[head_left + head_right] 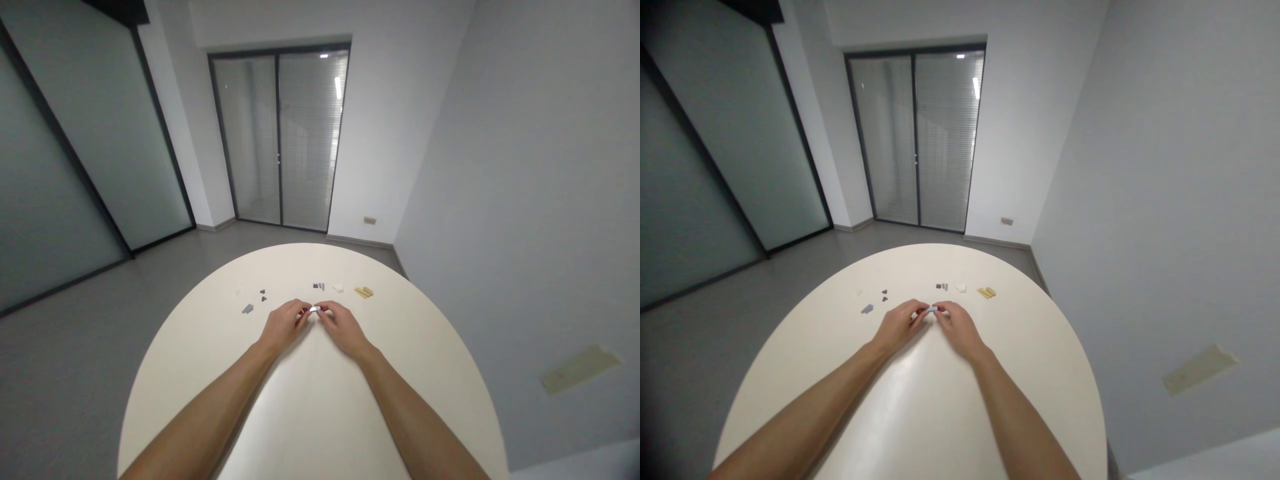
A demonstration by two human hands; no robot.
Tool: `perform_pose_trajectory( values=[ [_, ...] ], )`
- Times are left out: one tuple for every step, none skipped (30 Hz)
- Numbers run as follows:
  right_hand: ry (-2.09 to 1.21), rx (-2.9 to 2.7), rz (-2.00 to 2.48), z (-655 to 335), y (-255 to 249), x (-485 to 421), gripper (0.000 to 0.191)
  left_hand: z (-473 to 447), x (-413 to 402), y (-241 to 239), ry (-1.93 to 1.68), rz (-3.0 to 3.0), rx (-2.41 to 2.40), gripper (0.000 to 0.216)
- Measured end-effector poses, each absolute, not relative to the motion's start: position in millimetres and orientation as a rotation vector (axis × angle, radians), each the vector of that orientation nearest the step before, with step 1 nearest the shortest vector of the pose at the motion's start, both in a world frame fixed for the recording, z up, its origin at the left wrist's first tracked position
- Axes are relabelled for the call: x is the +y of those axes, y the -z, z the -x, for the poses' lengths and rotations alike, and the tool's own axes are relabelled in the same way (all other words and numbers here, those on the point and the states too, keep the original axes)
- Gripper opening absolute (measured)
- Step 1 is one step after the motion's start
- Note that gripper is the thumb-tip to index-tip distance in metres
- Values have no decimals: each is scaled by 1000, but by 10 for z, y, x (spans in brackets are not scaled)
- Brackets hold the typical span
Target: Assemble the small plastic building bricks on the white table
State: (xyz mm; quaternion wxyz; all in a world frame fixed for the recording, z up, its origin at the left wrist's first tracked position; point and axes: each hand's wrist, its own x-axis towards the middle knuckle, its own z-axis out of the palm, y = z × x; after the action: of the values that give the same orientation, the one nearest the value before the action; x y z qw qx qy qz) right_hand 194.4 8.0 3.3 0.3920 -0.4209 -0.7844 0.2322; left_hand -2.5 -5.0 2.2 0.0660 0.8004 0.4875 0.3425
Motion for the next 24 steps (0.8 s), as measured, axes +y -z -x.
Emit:
perform_pose_trajectory(
  values=[
    [-591, -1994, 1071, -1943, -32, 80, 23, 24, -52, -27, -1032, -2414, 1472, 21],
    [-593, -1995, 1075, -1942, -30, 81, 23, 24, -54, -30, -1030, -2415, 1471, 21],
    [-594, -1997, 1079, -1942, -27, 83, 24, 25, -55, -31, -1026, -2418, 1461, 22],
    [-596, -2000, 1079, -1942, -23, 87, 24, 25, -57, -30, -1021, -2422, 1445, 22],
    [-594, -2006, 1076, -1943, -20, 90, 24, 26, -57, -27, -1018, -2427, 1424, 22],
    [-590, -2011, 1073, -1944, -17, 94, 24, 28, -57, -22, -1020, -2430, 1405, 22],
    [-583, -2017, 1072, -1945, -14, 98, 24, 29, -56, -15, -1025, -2434, 1390, 22],
    [-575, -2021, 1073, -1947, -12, 100, 24, 30, -54, -7, -1033, -2438, 1382, 22],
    [-567, -2025, 1077, -1949, -11, 102, 24, 31, -50, 1, -1042, -2441, 1380, 21],
    [-561, -2032, 1083, -1951, -11, 103, 25, 31, -46, 9, -1051, -2445, 1382, 21],
    [-558, -2038, 1090, -1952, -10, 103, 26, 32, -42, 15, -1057, -2449, 1385, 21],
    [-557, -2046, 1095, -1952, -11, 102, 26, 33, -38, 20, -1060, -2453, 1388, 20],
    [-559, -2051, 1100, -1952, -12, 99, 26, 34, -35, 22, -1062, -2458, 1390, 20],
    [-563, -2052, 1102, -1951, -14, 96, 26, 36, -33, 23, -1063, -2462, 1390, 20],
    [-570, -2050, 1102, -1949, -16, 93, 25, 38, -31, 22, -1062, -2464, 1388, 19],
    [-577, -2044, 1100, -1947, -19, 89, 25, 40, -31, 21, -1060, -2463, 1385, 19],
    [-585, -2038, 1093, -1945, -22, 86, 24, 42, -31, 19, -1058, -2460, 1383, 19],
    [-592, -2033, 1086, -1943, -25, 83, 24, 44, -32, 16, -1054, -2456, 1381, 19],
    [-595, -2027, 1080, -1942, -28, 81, 24, 45, -33, 14, -1050, -2451, 1381, 19],
    [-597, -2024, 1077, -1940, -31, 80, 23, 45, -35, 11, -1049, -2446, 1382, 20],
    [-596, -2021, 1078, -1940, -34, 79, 23, 44, -38, 8, -1048, -2441, 1384, 20],
    [-596, -2020, 1081, -1939, -38, 79, 22, 41, -41, 4, -1049, -2436, 1388, 20],
    [-597, -2021, 1084, -1939, -42, 78, 22, 38, -45, -1, -1049, -2432, 1392, 20],
    [-597, -2022, 1088, -1939, -46, 77, 22, 33, -48, -7, -1049, -2428, 1397, 20]
  ],
)
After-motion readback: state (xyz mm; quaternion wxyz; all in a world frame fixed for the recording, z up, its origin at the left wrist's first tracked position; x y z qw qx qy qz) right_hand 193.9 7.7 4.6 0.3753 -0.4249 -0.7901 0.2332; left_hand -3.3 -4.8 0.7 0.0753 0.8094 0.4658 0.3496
